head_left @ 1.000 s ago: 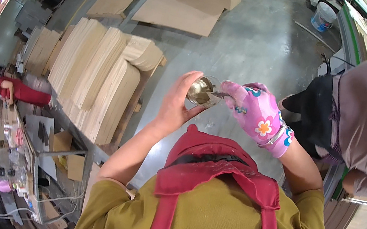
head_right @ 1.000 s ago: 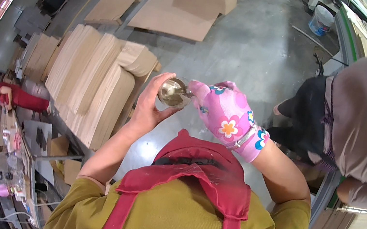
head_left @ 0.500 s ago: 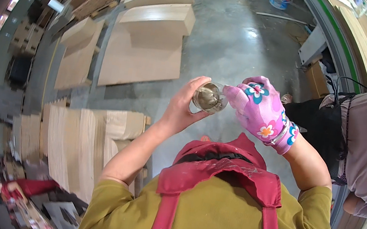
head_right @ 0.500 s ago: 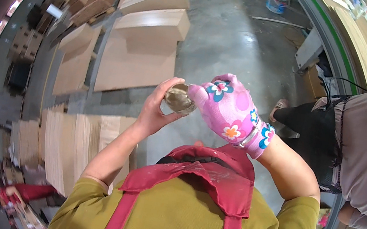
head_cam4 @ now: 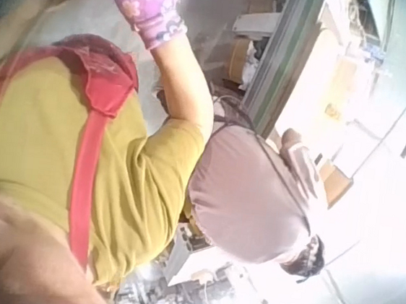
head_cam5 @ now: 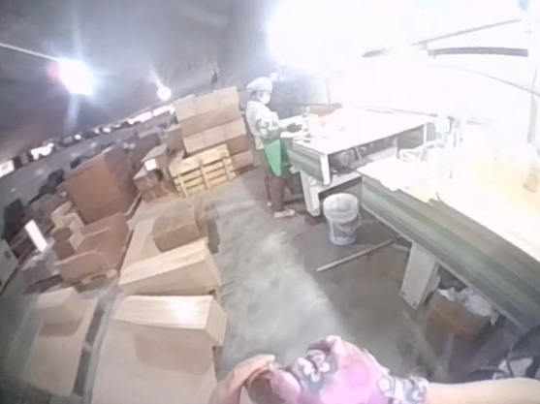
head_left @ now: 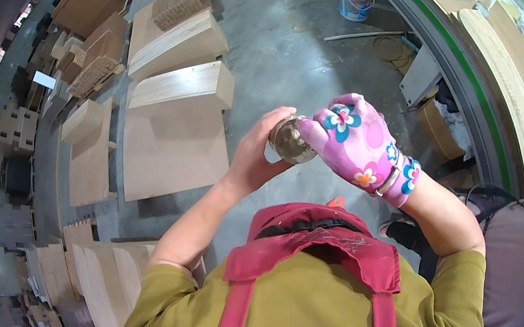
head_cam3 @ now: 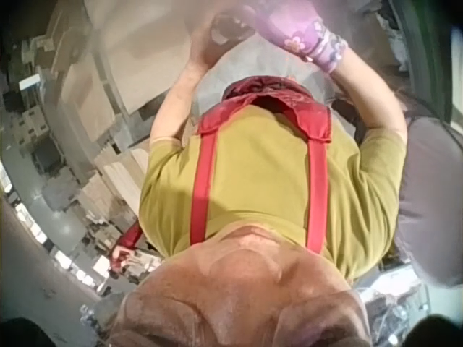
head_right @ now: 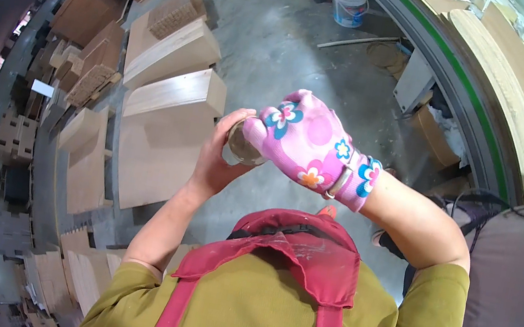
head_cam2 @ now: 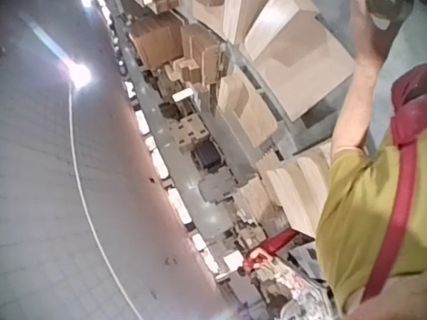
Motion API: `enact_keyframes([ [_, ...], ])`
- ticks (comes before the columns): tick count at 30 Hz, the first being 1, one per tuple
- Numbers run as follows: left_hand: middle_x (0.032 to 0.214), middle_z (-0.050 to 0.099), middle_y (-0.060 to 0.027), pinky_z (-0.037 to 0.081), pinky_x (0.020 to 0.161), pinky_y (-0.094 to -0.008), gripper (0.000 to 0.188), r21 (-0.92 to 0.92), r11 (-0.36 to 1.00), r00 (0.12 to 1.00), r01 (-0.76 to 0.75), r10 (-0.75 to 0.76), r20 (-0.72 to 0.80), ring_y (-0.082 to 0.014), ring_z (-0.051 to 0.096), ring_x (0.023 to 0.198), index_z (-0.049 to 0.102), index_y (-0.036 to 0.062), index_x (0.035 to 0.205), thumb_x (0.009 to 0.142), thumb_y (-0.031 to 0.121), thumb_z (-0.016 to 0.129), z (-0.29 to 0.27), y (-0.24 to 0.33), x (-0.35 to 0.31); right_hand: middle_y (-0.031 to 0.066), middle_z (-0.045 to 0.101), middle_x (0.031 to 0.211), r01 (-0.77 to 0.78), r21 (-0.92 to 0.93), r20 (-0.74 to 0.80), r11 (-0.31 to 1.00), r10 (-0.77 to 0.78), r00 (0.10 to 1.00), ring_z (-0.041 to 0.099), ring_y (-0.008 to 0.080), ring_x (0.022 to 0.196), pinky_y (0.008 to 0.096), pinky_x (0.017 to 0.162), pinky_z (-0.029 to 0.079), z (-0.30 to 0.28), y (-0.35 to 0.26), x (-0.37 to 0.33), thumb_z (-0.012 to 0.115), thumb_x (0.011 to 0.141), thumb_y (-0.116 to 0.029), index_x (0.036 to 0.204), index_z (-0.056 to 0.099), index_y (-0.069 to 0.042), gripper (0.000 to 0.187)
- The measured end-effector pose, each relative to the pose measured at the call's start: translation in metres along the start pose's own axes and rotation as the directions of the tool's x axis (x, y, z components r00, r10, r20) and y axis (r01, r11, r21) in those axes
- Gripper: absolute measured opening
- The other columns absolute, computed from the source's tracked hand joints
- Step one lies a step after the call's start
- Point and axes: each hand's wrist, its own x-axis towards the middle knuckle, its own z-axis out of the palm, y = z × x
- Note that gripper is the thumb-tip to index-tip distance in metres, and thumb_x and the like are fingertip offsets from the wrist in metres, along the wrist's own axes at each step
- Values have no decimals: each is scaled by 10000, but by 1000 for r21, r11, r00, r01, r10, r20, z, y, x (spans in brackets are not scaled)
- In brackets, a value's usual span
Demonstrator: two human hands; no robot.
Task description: The person cleans a workspace, holds a metal canister and applies its contents to a wood surface, and then uses a scraper to work on a sheet of veneer.
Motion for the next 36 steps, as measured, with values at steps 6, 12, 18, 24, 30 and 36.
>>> enact_keyframes([
  [6,1187,509,-126,417,918,-353,785,12,996,995,-87,86,52,-285,499,1096,401,50,1238,553,6,783,7,-60,112,29,574,727,-36,-33,74,999,38,997,592,229,696,365,751,458,-2,102,32,623,620,-88,933,582,-105,317],
  [12,1178,515,-123,440,882,-353,752,-43,971,964,-234,238,116,-295,524,1057,429,59,1210,550,20,787,29,-128,231,34,558,682,-186,-173,35,967,195,980,579,229,657,356,721,451,20,200,60,603,652,-101,895,566,-93,247],
  [18,1171,516,-119,446,871,-348,741,-69,963,910,-260,269,316,-291,538,1036,425,71,1204,561,51,794,51,-186,337,23,537,653,-417,-228,-71,880,412,908,578,229,641,359,709,453,14,277,90,578,676,-102,891,559,-89,217],
  [24,1169,516,-123,438,887,-345,730,-238,923,844,-302,375,382,-291,526,1061,428,70,1201,567,32,786,96,-202,439,34,536,652,-616,-92,-41,782,615,787,581,225,655,330,697,449,0,350,87,603,642,-85,844,556,-120,211],
  [30,1179,501,-150,418,905,-385,740,-290,876,788,-385,476,390,-326,500,1074,411,50,1211,566,70,774,166,-210,536,24,540,659,-648,-146,-144,748,632,762,569,247,658,349,717,435,-29,453,74,635,594,-92,819,539,-138,250],
  [36,1139,543,-120,446,864,-349,701,-358,880,820,-312,440,366,-277,552,1025,435,70,1195,590,72,789,225,-208,616,54,550,674,-657,-123,-200,744,630,750,579,264,658,374,653,438,-70,540,60,624,654,-116,793,520,-115,174],
])
